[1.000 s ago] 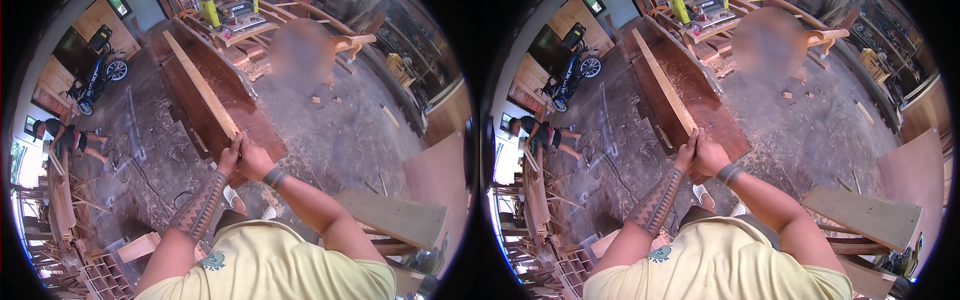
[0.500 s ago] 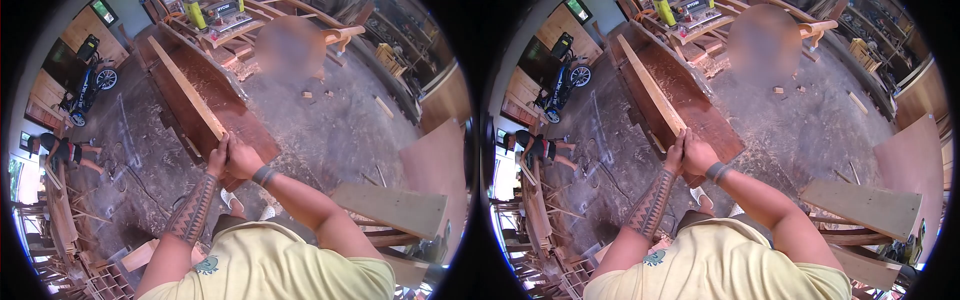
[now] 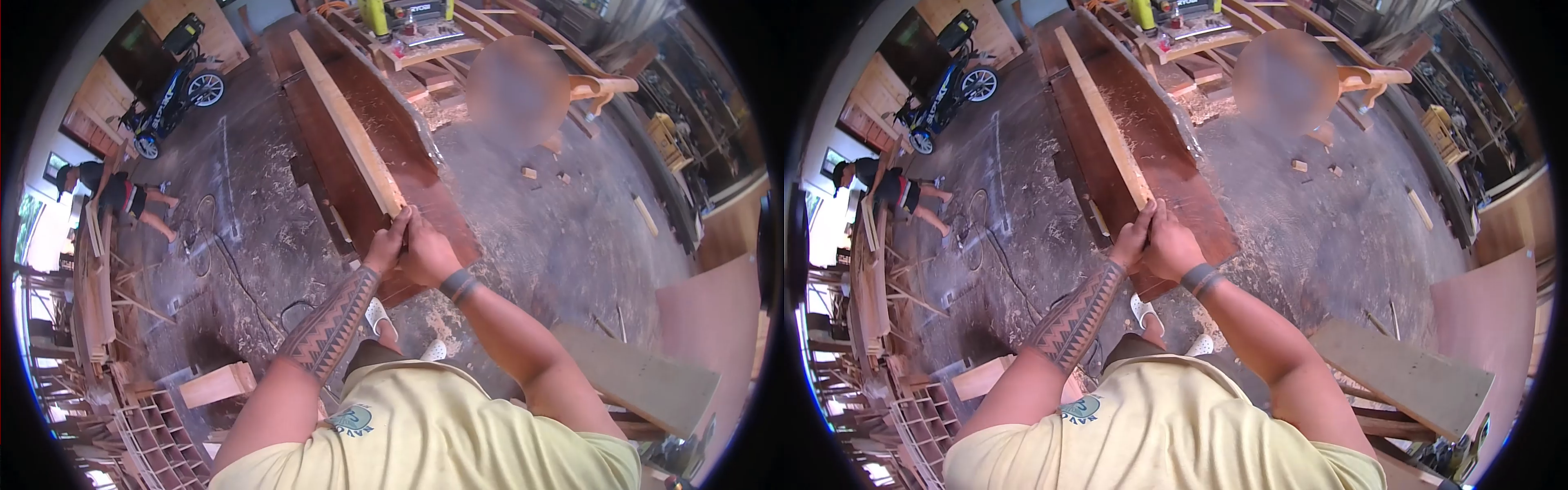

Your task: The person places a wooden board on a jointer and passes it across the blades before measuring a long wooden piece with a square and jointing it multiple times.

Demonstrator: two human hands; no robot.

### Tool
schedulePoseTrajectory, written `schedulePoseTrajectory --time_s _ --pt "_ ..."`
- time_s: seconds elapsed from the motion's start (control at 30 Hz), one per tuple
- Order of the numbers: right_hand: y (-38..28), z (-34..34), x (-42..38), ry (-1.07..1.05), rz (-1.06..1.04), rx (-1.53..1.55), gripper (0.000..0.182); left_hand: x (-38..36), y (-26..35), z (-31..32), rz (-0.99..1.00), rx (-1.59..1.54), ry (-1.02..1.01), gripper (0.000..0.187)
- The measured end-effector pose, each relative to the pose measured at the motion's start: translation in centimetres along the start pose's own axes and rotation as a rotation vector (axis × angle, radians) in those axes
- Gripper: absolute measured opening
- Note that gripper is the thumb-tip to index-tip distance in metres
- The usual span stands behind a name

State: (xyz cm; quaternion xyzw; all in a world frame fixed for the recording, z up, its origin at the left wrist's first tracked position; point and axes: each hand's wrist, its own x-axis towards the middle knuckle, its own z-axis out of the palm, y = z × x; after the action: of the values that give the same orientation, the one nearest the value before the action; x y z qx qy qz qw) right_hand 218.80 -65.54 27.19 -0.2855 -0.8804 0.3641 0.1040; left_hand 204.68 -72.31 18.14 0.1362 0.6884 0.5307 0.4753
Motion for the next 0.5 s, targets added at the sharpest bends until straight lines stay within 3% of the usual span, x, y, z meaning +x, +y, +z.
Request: schedulePoseTrajectory --time_s 0.17,0.23,0.37,0.5 --pt "-0.2 0.0 0.7 -0.021 0.004 -0.029 0.096 1.1 -0.1 -0.3 0.076 -0.056 -0.031 0.106" --pt "-0.7 -0.5 1.2 -0.052 0.028 -0.047 0.096 -2.1 3.4 0.6 0.073 -0.102 -0.022 0.105" --pt "1.0 1.6 2.5 0.104 -0.036 -0.013 0.093 -0.2 2.8 -0.3 0.027 -0.134 -0.048 0.104" --pt "1.1 1.6 3.3 0.041 -0.007 -0.024 0.095 -1.2 4.6 -0.4 -0.035 -0.098 -0.049 0.105"
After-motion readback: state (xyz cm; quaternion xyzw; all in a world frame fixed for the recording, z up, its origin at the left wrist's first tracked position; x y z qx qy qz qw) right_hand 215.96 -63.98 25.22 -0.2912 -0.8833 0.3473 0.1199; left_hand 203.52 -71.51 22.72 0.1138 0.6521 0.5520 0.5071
